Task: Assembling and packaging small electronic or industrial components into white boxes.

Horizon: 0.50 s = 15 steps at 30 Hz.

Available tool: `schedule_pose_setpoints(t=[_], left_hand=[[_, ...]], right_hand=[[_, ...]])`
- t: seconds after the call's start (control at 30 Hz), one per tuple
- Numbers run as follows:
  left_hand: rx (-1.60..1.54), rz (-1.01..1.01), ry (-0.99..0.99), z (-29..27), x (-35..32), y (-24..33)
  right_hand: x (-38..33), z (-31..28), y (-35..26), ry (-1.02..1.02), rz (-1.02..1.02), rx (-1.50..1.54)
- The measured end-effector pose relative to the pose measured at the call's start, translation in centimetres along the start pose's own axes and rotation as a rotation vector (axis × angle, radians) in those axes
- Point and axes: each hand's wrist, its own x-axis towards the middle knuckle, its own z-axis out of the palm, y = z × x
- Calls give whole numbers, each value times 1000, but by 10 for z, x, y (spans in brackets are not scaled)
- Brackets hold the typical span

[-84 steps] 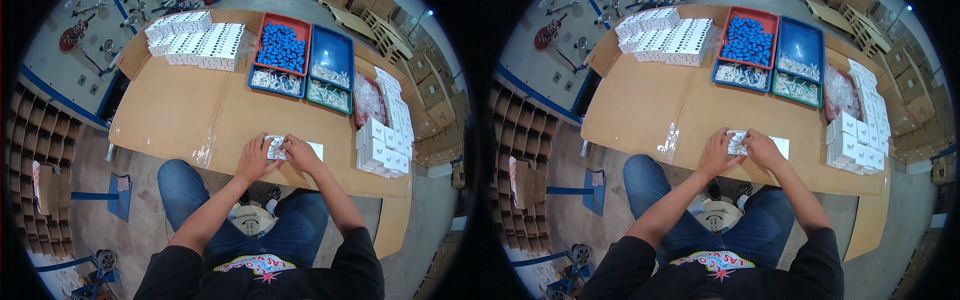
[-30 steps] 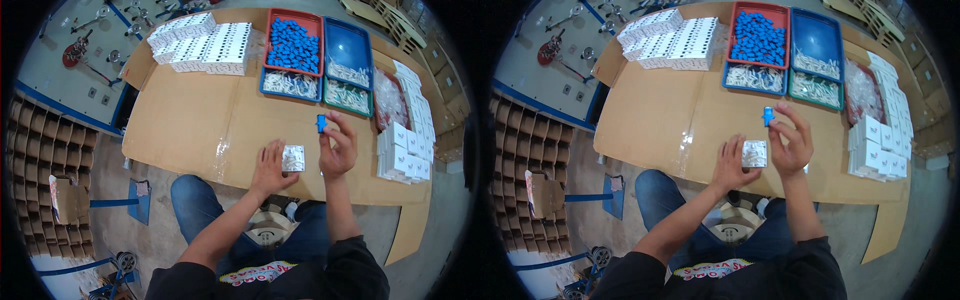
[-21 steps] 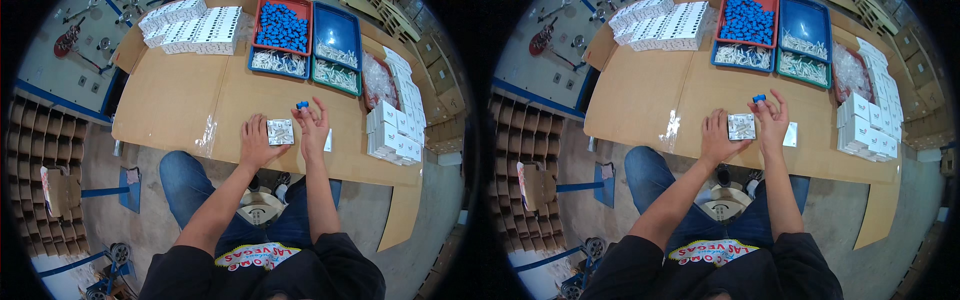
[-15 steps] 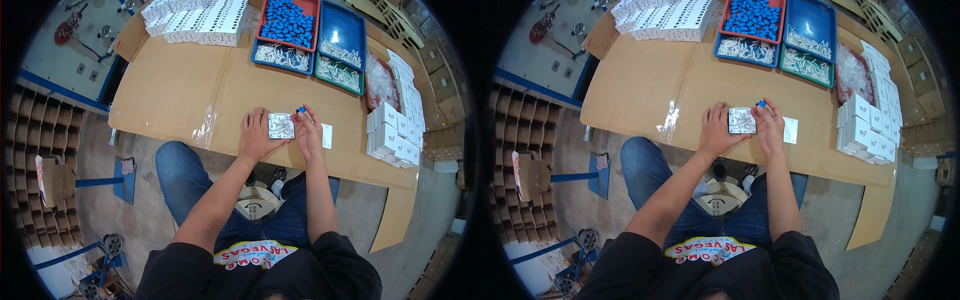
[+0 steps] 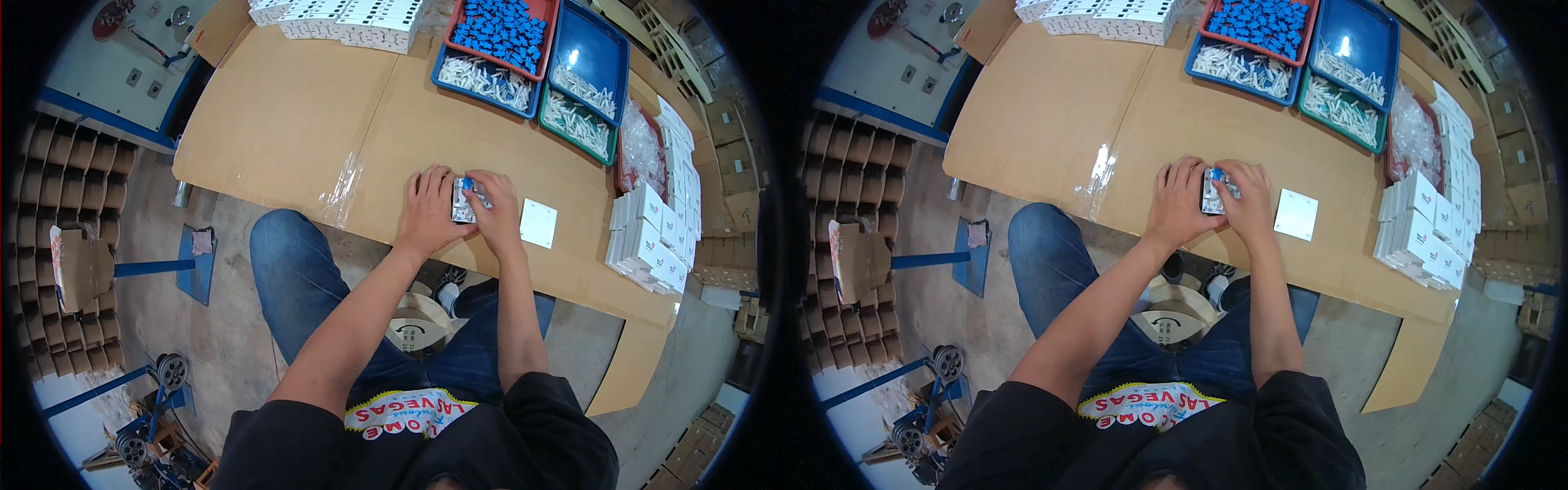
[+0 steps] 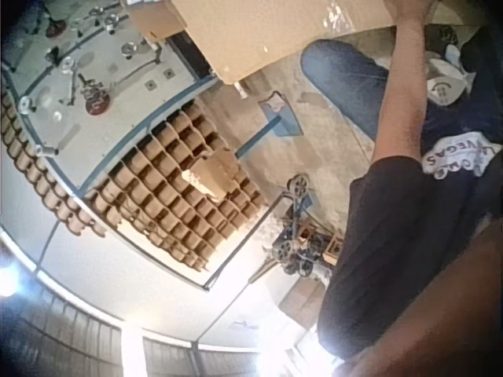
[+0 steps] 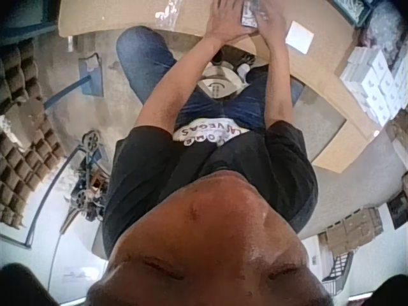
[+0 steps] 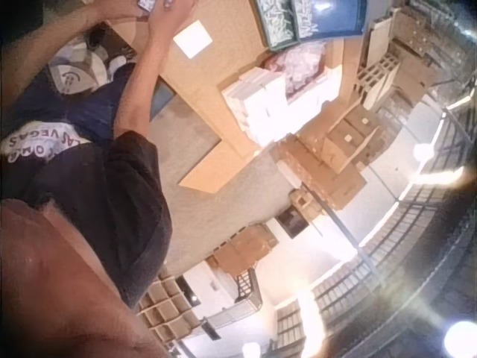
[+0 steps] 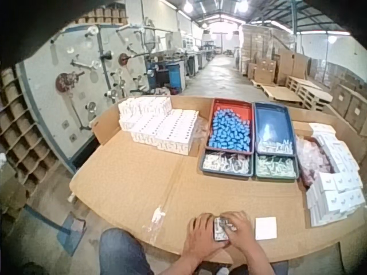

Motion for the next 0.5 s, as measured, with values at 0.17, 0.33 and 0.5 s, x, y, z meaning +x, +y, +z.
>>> schedule_pose_setpoints(t=[0.17, 0.33, 0.5], left_hand=[[-24, 12, 57, 1, 0, 1], [-10, 18, 63, 2, 0, -1], [-10, 18, 60, 0, 0, -2]], right_hand=[[-3, 6, 2, -37, 0, -37], [-3, 9, 3, -40, 8, -1], [-5, 13, 4, -37, 26, -1]])
